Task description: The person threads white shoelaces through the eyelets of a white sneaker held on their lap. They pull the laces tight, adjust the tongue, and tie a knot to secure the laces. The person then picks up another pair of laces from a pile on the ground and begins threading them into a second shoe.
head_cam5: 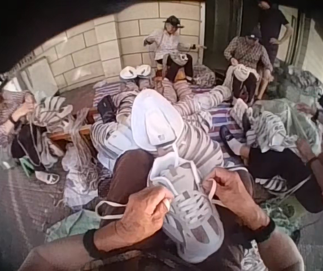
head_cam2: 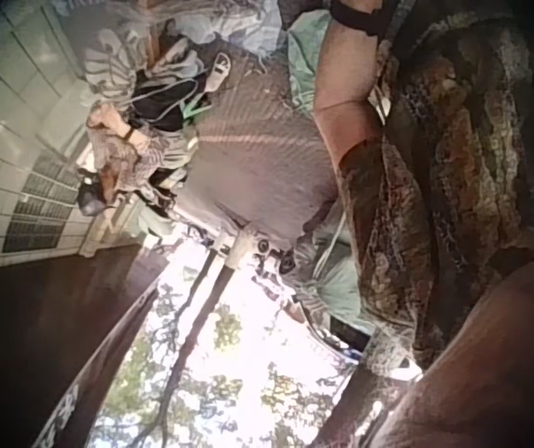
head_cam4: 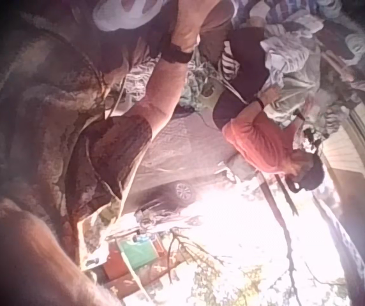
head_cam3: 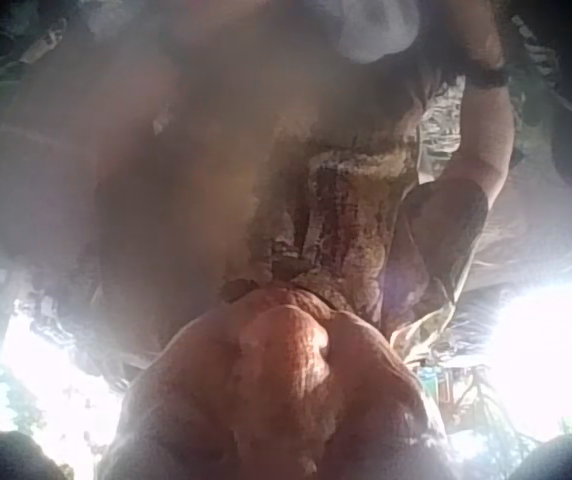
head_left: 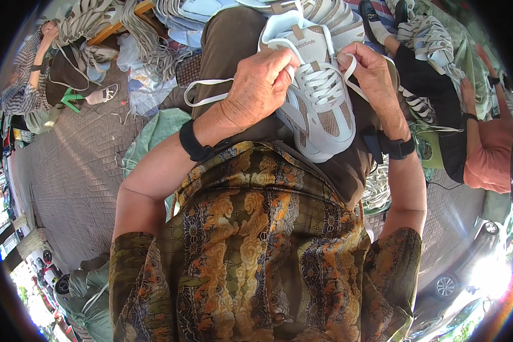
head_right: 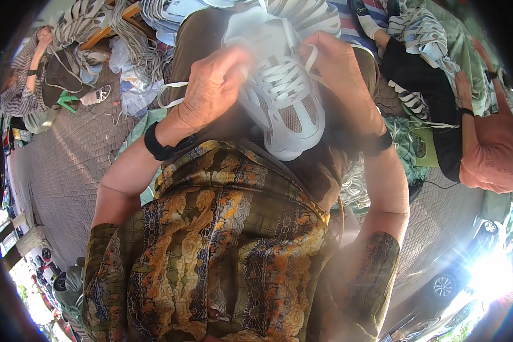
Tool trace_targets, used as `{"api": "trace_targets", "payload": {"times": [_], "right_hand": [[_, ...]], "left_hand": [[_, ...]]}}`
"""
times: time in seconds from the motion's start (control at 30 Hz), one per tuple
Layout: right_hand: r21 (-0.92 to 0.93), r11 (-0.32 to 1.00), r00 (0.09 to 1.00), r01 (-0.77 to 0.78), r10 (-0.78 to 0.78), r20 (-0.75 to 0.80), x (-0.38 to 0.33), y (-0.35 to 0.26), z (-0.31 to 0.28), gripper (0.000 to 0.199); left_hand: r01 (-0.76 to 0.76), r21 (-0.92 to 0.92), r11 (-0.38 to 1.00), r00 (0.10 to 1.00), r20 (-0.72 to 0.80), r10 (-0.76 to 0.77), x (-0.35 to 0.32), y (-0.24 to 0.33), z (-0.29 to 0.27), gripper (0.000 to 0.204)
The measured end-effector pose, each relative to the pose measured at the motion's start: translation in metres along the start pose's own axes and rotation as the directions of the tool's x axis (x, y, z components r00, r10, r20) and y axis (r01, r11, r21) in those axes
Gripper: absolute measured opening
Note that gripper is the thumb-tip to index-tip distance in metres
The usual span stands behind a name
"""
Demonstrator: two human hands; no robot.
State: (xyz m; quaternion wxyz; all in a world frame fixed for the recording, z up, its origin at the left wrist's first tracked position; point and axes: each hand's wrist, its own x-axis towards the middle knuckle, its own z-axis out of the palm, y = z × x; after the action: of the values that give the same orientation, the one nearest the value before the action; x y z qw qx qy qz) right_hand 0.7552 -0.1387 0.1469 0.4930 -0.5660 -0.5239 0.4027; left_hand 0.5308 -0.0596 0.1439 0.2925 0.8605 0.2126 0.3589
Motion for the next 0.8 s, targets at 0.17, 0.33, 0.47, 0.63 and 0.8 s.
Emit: {"api": "trace_targets", "payload": {"times": [0.17,0.33,0.47,0.63,0.8], "right_hand": [[-0.008,1.0,1.0,-0.004,0.004,-0.012,0.0,0.001,0.001,0.01],[-0.048,0.998,0.999,0.032,-0.032,-0.004,0.002,0.004,-0.001,0.009],[-0.248,0.966,0.997,0.08,-0.073,0.039,0.012,0.001,-0.005,0.008],[-0.383,0.907,0.963,0.174,-0.076,0.258,0.027,0.001,-0.025,0.009],[-0.579,0.778,0.969,0.244,-0.172,0.178,0.031,-0.011,-0.049,0.015]], "left_hand": [[-0.074,0.061,0.995,0.997,-0.03,0.076,0.0,0.001,0.005,0.016],[-0.094,0.14,0.986,0.996,0.021,0.092,0.007,0.005,0.009,0.014],[-0.075,0.201,0.977,0.991,0.123,0.051,0.021,0.005,0.008,0.017],[-0.041,0.133,0.99,0.971,0.241,0.008,0.029,0.003,-0.001,0.017],[-0.079,0.065,0.995,0.986,0.149,0.069,0.029,0.004,-0.03,0.013]]}}
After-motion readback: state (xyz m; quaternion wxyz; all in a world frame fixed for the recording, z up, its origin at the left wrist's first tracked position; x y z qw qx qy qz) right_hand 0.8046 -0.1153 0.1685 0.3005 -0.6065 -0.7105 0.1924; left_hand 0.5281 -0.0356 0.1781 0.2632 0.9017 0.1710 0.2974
